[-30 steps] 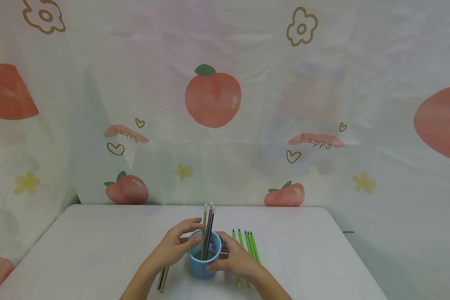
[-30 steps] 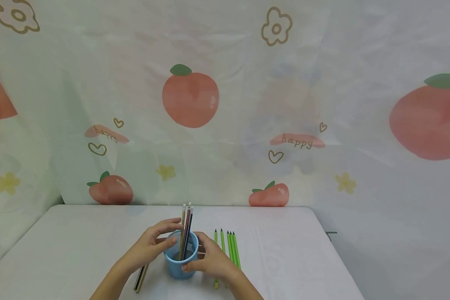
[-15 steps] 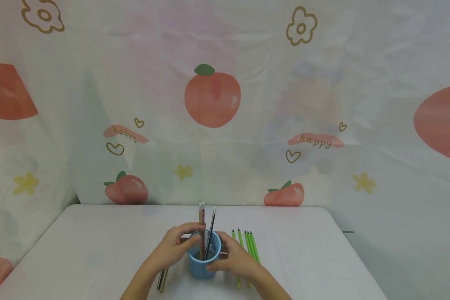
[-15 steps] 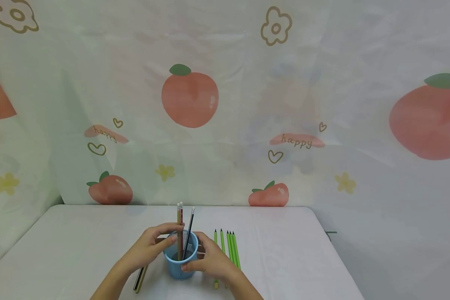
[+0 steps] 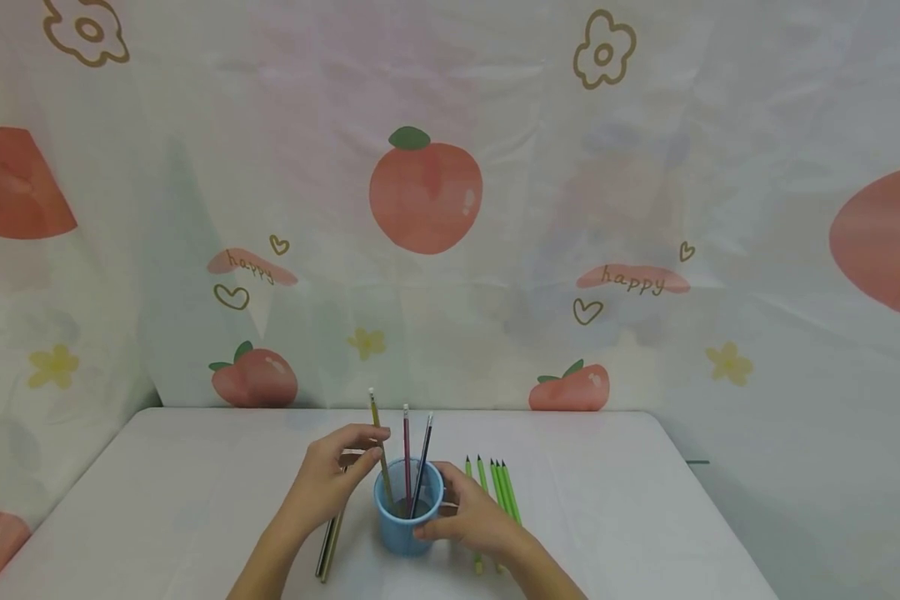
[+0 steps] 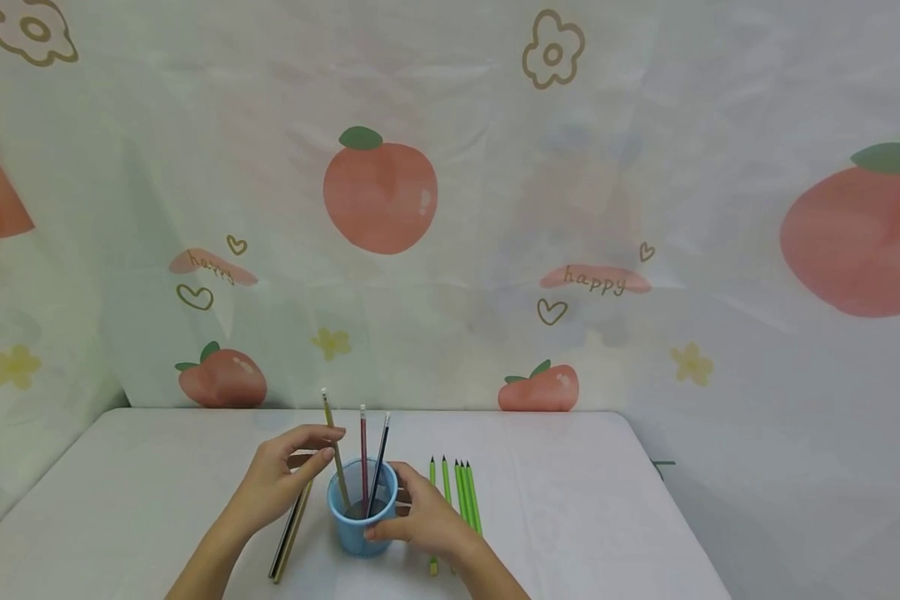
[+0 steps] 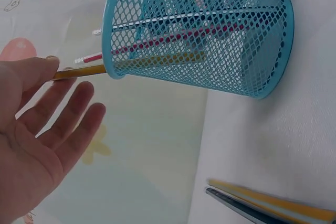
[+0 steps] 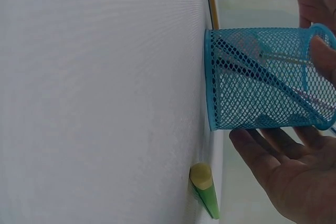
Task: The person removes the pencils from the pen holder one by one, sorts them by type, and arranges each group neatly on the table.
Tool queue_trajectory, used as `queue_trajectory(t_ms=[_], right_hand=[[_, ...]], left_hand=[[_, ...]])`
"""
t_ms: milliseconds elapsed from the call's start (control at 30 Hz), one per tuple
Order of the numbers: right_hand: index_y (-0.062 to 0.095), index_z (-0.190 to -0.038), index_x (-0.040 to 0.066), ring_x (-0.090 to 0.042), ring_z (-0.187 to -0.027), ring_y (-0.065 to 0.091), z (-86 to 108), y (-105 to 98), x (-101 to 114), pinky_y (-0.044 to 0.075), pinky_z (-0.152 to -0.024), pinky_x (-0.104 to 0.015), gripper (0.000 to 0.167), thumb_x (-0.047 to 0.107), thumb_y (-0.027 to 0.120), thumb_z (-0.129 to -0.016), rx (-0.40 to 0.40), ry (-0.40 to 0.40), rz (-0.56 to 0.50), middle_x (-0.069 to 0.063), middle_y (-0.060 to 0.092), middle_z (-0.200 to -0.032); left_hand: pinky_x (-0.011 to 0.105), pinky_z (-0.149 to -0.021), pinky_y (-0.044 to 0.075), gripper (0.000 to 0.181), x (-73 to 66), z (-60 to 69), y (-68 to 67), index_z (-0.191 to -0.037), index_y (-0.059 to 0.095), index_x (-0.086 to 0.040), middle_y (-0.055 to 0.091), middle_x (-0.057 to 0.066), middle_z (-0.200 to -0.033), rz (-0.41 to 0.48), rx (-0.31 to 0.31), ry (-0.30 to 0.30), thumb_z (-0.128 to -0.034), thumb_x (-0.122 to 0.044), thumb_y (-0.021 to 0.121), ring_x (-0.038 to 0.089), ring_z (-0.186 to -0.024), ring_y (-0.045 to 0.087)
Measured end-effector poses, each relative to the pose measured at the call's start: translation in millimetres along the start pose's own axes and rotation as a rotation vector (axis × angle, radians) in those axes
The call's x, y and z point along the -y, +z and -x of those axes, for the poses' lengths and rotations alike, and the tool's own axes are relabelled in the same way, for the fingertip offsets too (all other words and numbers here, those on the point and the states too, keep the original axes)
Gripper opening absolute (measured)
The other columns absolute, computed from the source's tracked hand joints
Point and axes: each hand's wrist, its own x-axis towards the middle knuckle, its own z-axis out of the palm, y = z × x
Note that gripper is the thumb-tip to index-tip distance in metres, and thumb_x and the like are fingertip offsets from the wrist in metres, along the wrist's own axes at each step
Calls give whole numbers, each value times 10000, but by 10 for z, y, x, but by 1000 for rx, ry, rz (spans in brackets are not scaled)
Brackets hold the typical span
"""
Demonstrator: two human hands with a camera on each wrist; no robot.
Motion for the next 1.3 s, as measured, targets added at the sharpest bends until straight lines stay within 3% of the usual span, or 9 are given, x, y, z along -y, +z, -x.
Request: queue_trajectory(t_ms=[267,600,867,1100,1300], right_hand=[[486,-1419,140,-335,-1304,534,-3,1,-10,430,-1085,-554,757,145,859,-760,-6,8,-9,-43,591,-1370],[467,-1437,96,-357,-1304,530,12,1,-5,435,-1078,-557,798,139,862,-745,-11,19,-1,-94,579,-1389],[476,-1431,119,-353,-1308,526,5,5,0,430,-1083,-557,788,132,864,-745,-10,24,-11,-70,582,-1381],[474,-1434,125,-354,-1305,529,-6,2,3,443,-1070,-560,797,143,869,-742,-19,27,6,-66,582,-1385],[466,-1439,108,-352,-1311,523,4,0,16,433,-1078,-564,791,140,861,-755,-14,20,7,-80,571,-1397]], left_hand=[[269,-819,595,238,4,-6,-23,-1173,666,-160,688,32,-1190,155,-102,8,-937,-154,699,190,-983,705],[357,-777,618,302,25,-2,-117,-1244,600,-47,594,100,-1240,335,-129,-26,-951,-72,664,238,-988,696],[364,-766,621,339,23,-3,-178,-1269,484,-40,564,102,-1239,373,-149,-76,-970,-80,639,214,-978,690],[364,-757,619,540,23,-12,-258,-1392,300,-91,561,198,-1306,421,-155,-175,-965,-22,623,170,-943,682],[349,-763,614,611,69,-18,-309,-1470,315,-164,583,171,-1317,406,-132,-221,-963,-46,635,198,-952,679]])
